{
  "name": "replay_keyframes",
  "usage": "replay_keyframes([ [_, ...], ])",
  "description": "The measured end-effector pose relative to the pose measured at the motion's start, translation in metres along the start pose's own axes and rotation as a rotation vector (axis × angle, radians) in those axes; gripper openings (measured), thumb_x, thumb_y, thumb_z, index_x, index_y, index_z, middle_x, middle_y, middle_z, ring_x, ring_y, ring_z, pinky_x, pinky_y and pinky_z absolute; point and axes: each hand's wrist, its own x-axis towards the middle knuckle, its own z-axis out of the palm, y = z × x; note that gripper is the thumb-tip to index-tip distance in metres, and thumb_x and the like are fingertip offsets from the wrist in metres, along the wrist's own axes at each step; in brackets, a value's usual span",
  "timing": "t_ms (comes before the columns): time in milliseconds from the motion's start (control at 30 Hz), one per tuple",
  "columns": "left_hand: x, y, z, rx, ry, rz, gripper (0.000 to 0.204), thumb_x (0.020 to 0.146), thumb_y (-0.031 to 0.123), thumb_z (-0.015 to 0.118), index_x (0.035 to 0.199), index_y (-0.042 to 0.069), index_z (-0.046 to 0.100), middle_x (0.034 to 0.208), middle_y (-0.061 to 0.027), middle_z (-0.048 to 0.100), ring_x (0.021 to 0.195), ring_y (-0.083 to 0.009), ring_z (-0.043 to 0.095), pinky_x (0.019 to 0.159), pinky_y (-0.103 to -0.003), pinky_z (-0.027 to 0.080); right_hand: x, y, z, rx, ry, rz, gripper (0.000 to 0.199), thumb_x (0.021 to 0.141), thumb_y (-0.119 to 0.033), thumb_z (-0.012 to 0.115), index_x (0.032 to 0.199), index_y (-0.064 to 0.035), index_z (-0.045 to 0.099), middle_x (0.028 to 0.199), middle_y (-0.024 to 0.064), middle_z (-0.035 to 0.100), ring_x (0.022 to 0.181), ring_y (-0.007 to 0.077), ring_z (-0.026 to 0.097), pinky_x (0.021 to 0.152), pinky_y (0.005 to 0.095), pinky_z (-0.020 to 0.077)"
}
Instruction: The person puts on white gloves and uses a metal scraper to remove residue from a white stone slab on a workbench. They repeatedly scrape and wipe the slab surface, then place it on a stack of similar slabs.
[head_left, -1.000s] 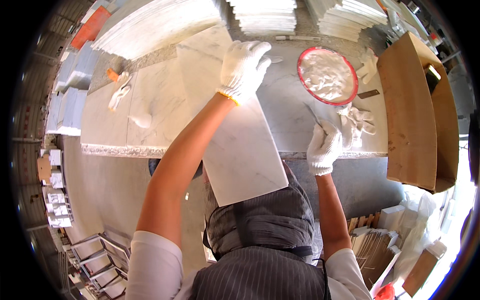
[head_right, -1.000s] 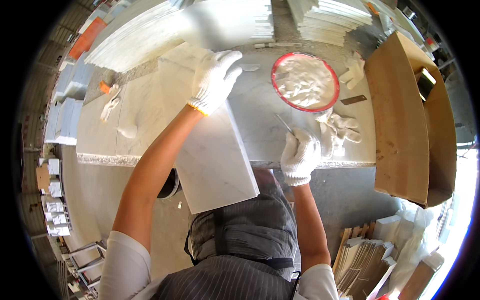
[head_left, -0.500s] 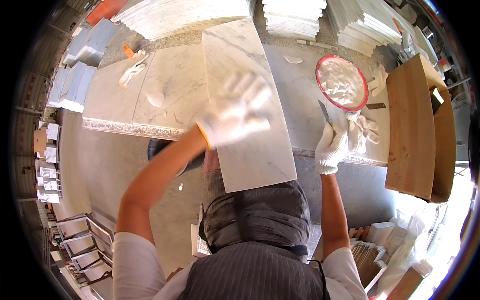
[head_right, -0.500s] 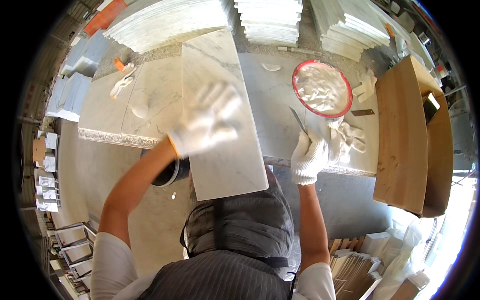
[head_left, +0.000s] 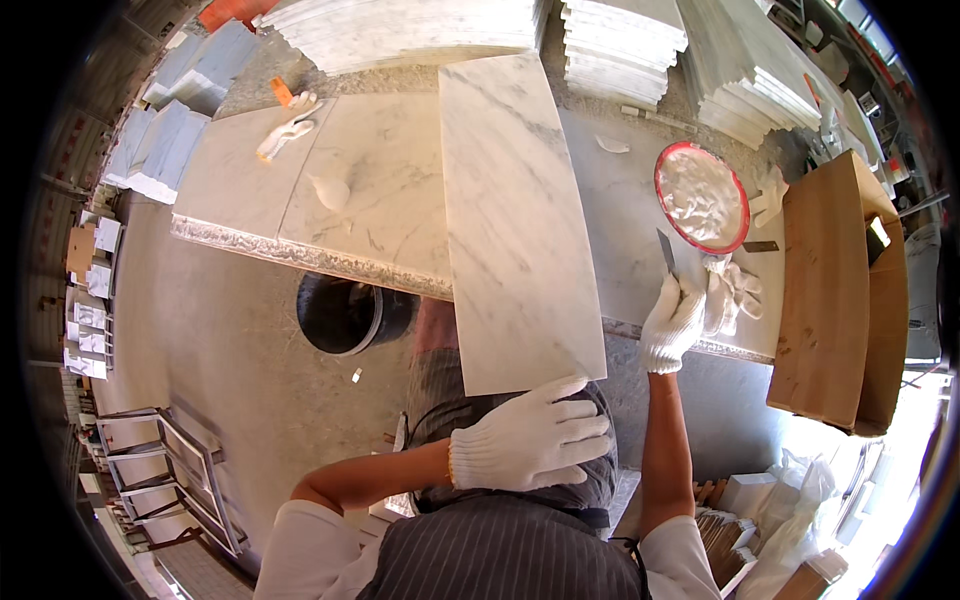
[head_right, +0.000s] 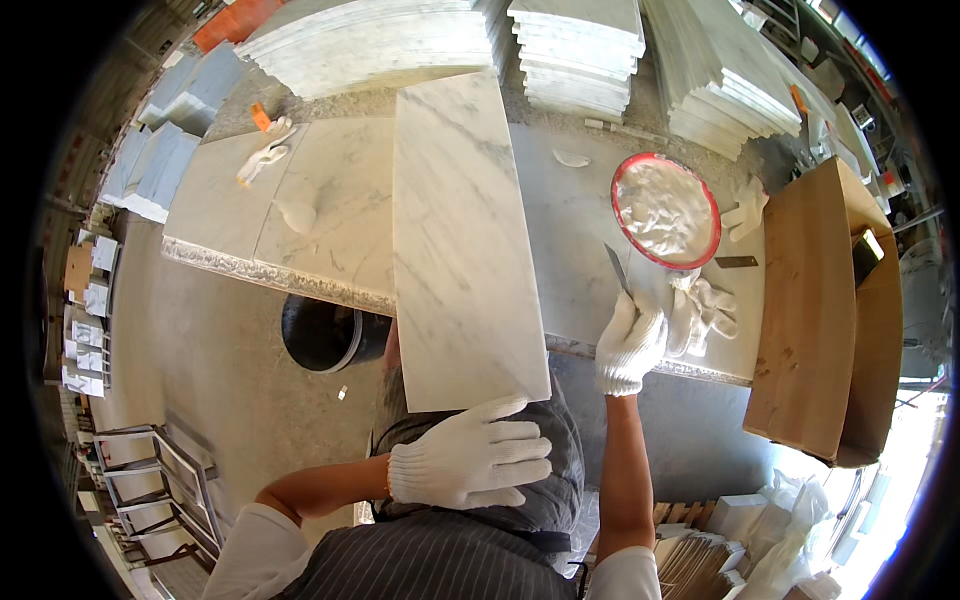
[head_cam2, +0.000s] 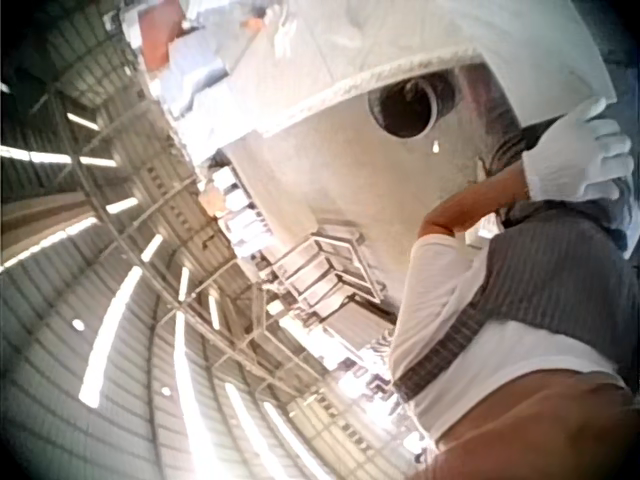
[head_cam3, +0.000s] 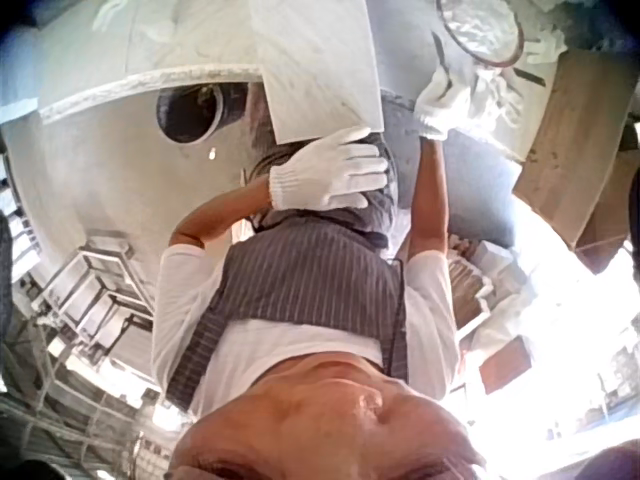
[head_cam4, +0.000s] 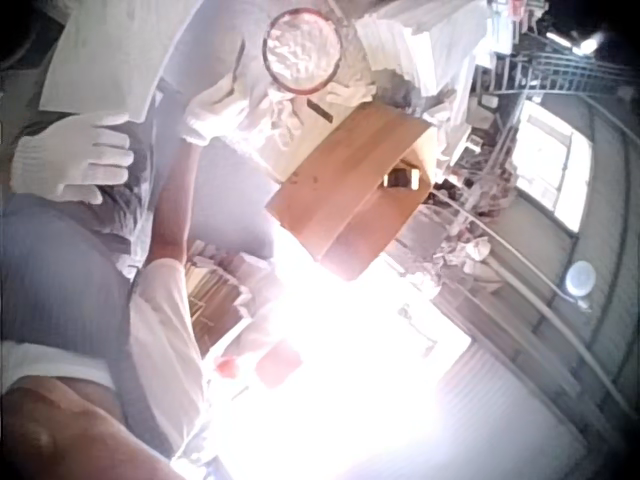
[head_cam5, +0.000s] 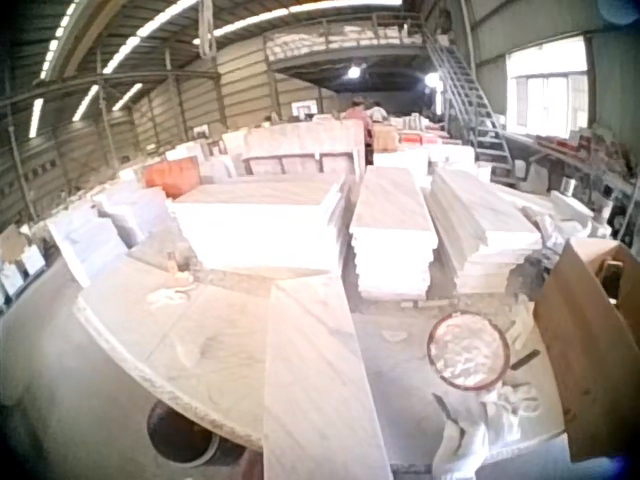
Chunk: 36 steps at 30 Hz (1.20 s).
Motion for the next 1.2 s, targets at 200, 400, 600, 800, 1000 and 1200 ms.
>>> replay_keyframes([
  [200, -0.034, -0.005, -0.039, 0.144, 0.379, -0.146, 0.018, 0.091, 0.025, 0.06, 0.098, 0.008, 0.061, 0.089, -0.0048, 0.064, 0.086, -0.0242, 0.062, 0.099, -0.043, 0.042, 0.003, 0.008, 0.001, -0.024, 0.072, -0.029, 0.008, 0.09, -0.007, 0.067, 0.096, -0.003, 0.066, 0.083, 0.0135, 0.067, 0.074, 0.0317, 0.063, 0.071, 0.0419, 0.0505],
  [400, -0.093, -0.046, -0.039, -0.318, 1.263, -0.824, 0.037, 0.103, 0.025, 0.049, 0.123, -0.002, 0.065, 0.101, -0.0099, 0.069, 0.092, -0.0171, 0.062, 0.087, -0.032, 0.049, 0.007, 0.003, 0.002, 0.005, 0.057, -0.08, 0.009, 0.089, -0.008, 0.068, 0.094, -0.0022, 0.065, 0.082, 0.0142, 0.067, 0.072, 0.0329, 0.063, 0.071, 0.0416, 0.0509],
  [600, -0.097, -0.063, -0.016, -0.395, 1.35, -0.896, 0.036, 0.104, 0.025, 0.05, 0.125, 0.0, 0.064, 0.107, -0.0089, 0.068, 0.095, -0.0162, 0.062, 0.089, -0.032, 0.049, 0.005, 0.0, 0.003, -0.017, 0.037, -0.034, 0.01, 0.09, -0.009, 0.068, 0.095, -0.0009, 0.066, 0.082, 0.0148, 0.067, 0.074, 0.032, 0.064, 0.072, 0.0403, 0.0511],
  [800, -0.096, -0.068, -0.002, -0.445, 1.318, -0.871, 0.03, 0.104, 0.017, 0.049, 0.127, 0.003, 0.062, 0.097, -0.006, 0.067, 0.088, -0.0145, 0.062, 0.083, -0.032, 0.052, 0.005, 0.005, 0.003, -0.015, 0.054, -0.064, 0.009, 0.091, -0.009, 0.067, 0.095, -0.0009, 0.067, 0.082, 0.0151, 0.068, 0.073, 0.0316, 0.064, 0.072, 0.0402, 0.0512],
  [1000, -0.076, -0.051, -0.005, -0.548, 1.276, -0.936, 0.027, 0.101, 0.009, 0.053, 0.125, 0.002, 0.063, 0.087, -0.0031, 0.066, 0.076, -0.0084, 0.056, 0.071, -0.024, 0.048, 0.007, 0.002, 0.003, -0.017, 0.056, -0.072, 0.008, 0.09, -0.008, 0.067, 0.095, -0.0024, 0.067, 0.082, 0.0144, 0.068, 0.074, 0.0313, 0.065, 0.071, 0.0395, 0.0513],
  [1200, -0.077, -0.056, 0.0, -0.563, 1.268, -0.842, 0.027, 0.099, 0.005, 0.057, 0.125, 0.0, 0.063, 0.098, -0.0062, 0.067, 0.087, -0.0102, 0.062, 0.079, -0.025, 0.052, 0.002, 0.003, 0.001, -0.025, 0.027, -0.05, 0.009, 0.09, -0.007, 0.067, 0.098, -0.0015, 0.067, 0.086, 0.0147, 0.068, 0.075, 0.0324, 0.065, 0.073, 0.0412, 0.0517],
])
